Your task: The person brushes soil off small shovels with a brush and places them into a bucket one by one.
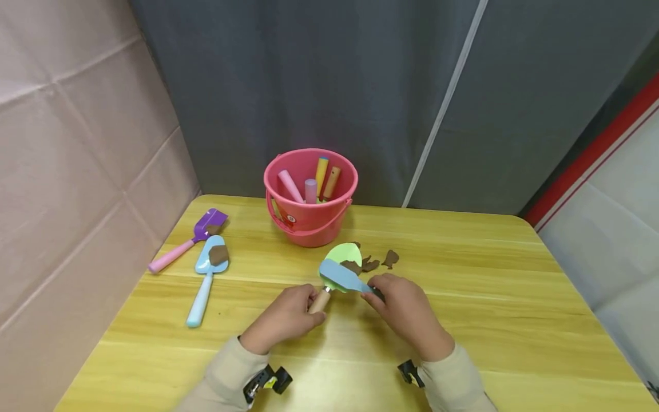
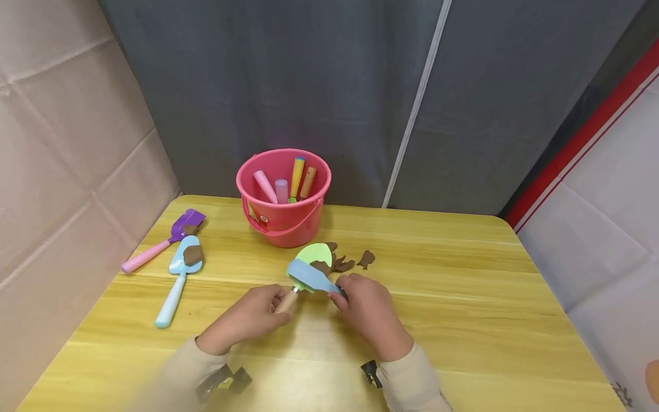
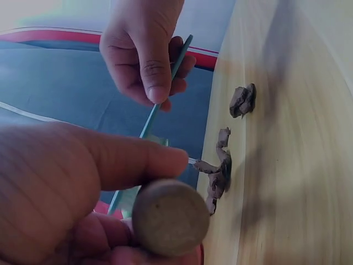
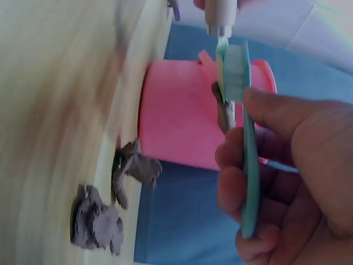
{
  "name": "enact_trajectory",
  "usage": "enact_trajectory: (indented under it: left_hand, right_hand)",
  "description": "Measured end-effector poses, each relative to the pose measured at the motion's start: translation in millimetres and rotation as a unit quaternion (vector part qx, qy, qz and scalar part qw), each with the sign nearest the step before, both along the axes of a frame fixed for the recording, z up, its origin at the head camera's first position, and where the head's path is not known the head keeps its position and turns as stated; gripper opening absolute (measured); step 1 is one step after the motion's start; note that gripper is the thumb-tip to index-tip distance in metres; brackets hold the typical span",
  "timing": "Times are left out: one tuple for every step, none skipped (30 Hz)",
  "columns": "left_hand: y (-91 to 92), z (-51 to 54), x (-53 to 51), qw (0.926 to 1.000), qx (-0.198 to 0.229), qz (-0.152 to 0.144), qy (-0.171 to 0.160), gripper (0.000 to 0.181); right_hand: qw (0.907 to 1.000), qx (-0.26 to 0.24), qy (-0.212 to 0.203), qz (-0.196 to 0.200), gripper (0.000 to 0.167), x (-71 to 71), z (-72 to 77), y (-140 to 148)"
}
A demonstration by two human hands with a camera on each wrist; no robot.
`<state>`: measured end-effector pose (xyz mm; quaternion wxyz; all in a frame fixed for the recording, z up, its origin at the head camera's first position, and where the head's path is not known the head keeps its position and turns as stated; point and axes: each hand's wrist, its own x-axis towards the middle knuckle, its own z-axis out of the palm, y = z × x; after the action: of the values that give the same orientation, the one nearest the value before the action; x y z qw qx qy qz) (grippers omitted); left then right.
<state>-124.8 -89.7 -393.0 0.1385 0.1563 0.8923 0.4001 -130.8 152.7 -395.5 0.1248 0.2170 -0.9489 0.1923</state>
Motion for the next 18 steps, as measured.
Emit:
enact_trajectory:
  left_hand:
    - [0.7,0.0,0.3,1.0000,0.001,0.000,0.000,0.020]
    - [1.3,-0.3,0.5,1.0000,0.000,-0.001,0.002,0.020]
    - [1.9,-0.6,0.8,1.0000,0.000,-0.002,0.004,0.020]
    - [2.1,-0.2,0.7,1.0000,-0.001,-0.003,0.007,0.019]
    - [2.3,0.0,0.7,1.0000,-0.002,-0.003,0.009,0.019]
    - [2.5,0.1,0.7,0.9999,-0.003,-0.004,0.010,0.018]
    - [2.7,0.2,0.8,0.9999,-0.004,-0.005,0.012,0.018]
    - [2.7,0.3,0.9,0.9999,-0.006,-0.005,0.015,0.018]
    - [2.7,0.5,1.2,0.9999,-0.007,-0.005,0.013,0.018]
    - [2.6,0.7,1.5,0.9999,-0.007,-0.004,0.012,0.018]
    - [2.5,0.7,1.8,0.9999,-0.008,-0.004,0.012,0.018]
    - [2.3,0.9,2.1,0.9999,-0.009,-0.005,0.011,0.018]
    - [2.1,1.1,2.5,0.9999,-0.009,-0.005,0.010,0.019]
    - [1.8,1.4,2.9,0.9999,-0.009,-0.005,0.007,0.019]
    - [1.5,1.5,3.3,0.9999,-0.009,-0.005,0.004,0.019]
    - [1.2,1.6,3.7,0.9999,-0.008,-0.006,0.002,0.019]
    - [0.9,1.6,4.0,1.0000,-0.008,-0.006,0.000,0.019]
    - [0.6,1.5,4.3,1.0000,-0.006,-0.006,-0.003,0.019]
  right_hand:
    - [1.0000,-0.004,0.000,-0.007,0.017,0.0,0.2,1]
    - [0.9999,-0.007,-0.001,-0.014,0.017,-0.5,0.2,3]
    - [0.9997,-0.011,-0.003,-0.020,0.017,-0.9,0.4,5]
    - [0.9996,-0.015,-0.005,-0.023,0.017,-1.6,1.2,6]
    - [0.9995,-0.017,-0.008,-0.025,0.017,-2.5,1.7,7]
    - [0.9994,-0.018,-0.012,-0.027,0.016,-3.2,2.4,8]
    - [0.9993,-0.019,-0.016,-0.028,0.016,-3.9,2.8,9]
    - [0.9991,-0.020,-0.021,-0.030,0.016,-4.8,2.8,10]
    - [0.9990,-0.022,-0.023,-0.030,0.017,-5.4,3.2,10]
    - [0.9989,-0.024,-0.025,-0.032,0.017,-6.2,3.2,11]
    - [0.9987,-0.025,-0.028,-0.034,0.017,-7.1,2.9,11]
    - [0.9986,-0.028,-0.029,-0.036,0.017,-8.0,2.6,11]
    - [0.9984,-0.030,-0.031,-0.038,0.017,-8.8,1.9,11]
    - [0.9982,-0.031,-0.033,-0.039,0.018,-9.6,1.4,11]
    - [0.9981,-0.031,-0.034,-0.041,0.017,-10.3,0.6,11]
    - [0.9979,-0.031,-0.036,-0.043,0.017,-11.3,-0.4,11]
    - [0.9979,-0.031,-0.037,-0.044,0.016,-12.0,-1.3,11]
    - [0.9978,-0.032,-0.038,-0.045,0.016,-12.8,-1.9,11]
